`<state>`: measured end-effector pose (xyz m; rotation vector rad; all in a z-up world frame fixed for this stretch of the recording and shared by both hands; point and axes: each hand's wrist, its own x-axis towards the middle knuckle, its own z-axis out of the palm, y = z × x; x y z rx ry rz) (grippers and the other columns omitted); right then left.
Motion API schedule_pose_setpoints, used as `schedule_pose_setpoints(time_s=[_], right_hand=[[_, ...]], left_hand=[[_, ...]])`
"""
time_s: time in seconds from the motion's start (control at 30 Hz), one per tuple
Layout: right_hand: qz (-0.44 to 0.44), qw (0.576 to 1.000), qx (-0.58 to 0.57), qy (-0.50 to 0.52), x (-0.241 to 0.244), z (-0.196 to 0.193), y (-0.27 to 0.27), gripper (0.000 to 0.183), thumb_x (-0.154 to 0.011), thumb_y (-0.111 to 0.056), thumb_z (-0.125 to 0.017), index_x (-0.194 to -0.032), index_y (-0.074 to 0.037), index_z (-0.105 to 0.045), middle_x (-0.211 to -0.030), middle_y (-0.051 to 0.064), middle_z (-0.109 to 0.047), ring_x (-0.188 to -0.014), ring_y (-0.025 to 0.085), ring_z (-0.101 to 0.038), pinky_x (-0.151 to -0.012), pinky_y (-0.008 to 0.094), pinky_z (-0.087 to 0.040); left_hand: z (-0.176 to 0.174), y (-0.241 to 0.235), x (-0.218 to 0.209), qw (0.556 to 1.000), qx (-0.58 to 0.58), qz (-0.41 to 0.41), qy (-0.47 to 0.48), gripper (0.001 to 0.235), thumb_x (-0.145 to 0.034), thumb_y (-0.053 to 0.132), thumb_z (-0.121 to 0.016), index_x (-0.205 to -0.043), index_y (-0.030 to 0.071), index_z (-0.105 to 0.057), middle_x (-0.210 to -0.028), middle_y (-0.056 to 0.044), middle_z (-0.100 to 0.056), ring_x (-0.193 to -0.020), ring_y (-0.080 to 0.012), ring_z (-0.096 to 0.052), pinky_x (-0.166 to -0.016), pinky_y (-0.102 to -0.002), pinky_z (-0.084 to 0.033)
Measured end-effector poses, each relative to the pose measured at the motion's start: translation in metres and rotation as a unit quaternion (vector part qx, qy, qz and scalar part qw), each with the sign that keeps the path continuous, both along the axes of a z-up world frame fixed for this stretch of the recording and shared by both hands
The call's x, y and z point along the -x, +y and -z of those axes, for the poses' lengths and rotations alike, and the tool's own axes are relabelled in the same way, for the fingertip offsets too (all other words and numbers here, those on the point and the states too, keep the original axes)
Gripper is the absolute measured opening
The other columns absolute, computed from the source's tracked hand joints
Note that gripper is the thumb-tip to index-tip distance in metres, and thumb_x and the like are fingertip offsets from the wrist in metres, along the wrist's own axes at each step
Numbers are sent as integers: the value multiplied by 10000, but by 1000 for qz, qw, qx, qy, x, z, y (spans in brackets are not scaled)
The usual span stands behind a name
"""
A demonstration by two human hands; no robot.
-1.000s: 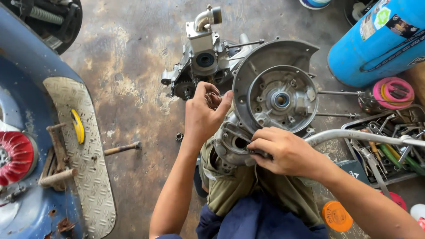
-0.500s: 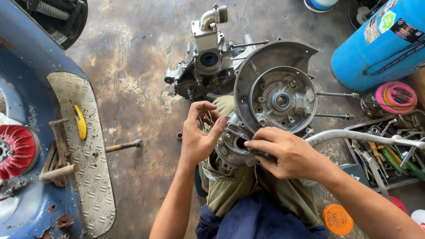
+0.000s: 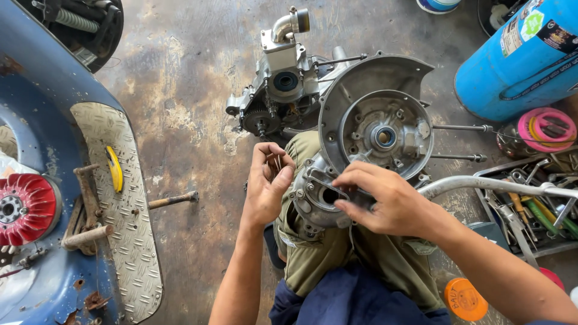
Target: The person sits on the workshop floor with a scooter engine on their lap and uses wrenches to loosen bolts around the round engine fan cover. They reposition the cover, work on fasteners around its edge, and lift and turn the cover while continuing to loosen bolts by hand and with the wrenches.
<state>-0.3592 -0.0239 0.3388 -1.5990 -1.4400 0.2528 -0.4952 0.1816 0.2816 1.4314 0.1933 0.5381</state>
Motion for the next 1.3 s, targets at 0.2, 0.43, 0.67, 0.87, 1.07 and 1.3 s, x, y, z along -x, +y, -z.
schedule_pose_setpoints(time_s=[0.2,0.43,0.67,0.87,1.07,1.3], right_hand=[[10,993,-101,-56,-12,-16,29,442,-926,-134,-725,-1343,-22,-628,-1138,181,-639,-870,347,-688,-773,447,-592],[29,980,-119,-156,-33,-26,46,347,-965,-130,-703,-1296,-25,-687,-1208,170,-641,-900,355,-685,-785,433,-575],[26,990,-3,-141,-34,-39,43,497,-855,-70,-795,-1299,65,-615,-1235,203,-632,-911,281,-657,-769,362,-558],[18,977,85,-195,-28,-27,52,511,-829,-191,-792,-1295,-43,-641,-1298,131,-620,-1004,270,-623,-864,388,-506],[21,962,131,-240,-28,-15,74,516,-836,-236,-775,-1309,-82,-641,-1312,106,-612,-1045,264,-607,-907,408,-479],[61,969,114,-212,-31,-16,61,513,-786,-160,-815,-1256,-29,-659,-1304,143,-636,-1082,293,-635,-962,431,-501]], left_hand=[[-42,-2,-20,989,-140,43,22,368,-925,272,-754,-1173,30,-631,-791,-92,-681,-690,-155,-586,-661,-292,-483],[-74,9,-43,959,-279,41,31,368,-857,324,-827,-1088,80,-676,-766,-110,-703,-650,-238,-673,-620,-346,-527],[-18,55,-30,950,-247,-41,187,370,-868,335,-756,-1092,57,-661,-933,-60,-791,-632,-102,-654,-531,-235,-511],[208,120,-8,864,-254,-166,403,484,-879,500,-742,-1036,45,-704,-1023,-108,-631,-886,-232,-646,-806,-382,-563],[365,126,-1,762,-378,-156,502,413,-814,319,-734,-1159,109,-645,-1180,-157,-597,-1007,-397,-626,-808,-514,-535],[434,122,9,672,-525,-118,508,464,-748,355,-780,-1102,125,-589,-1060,-122,-607,-893,-359,-645,-702,-485,-533]])
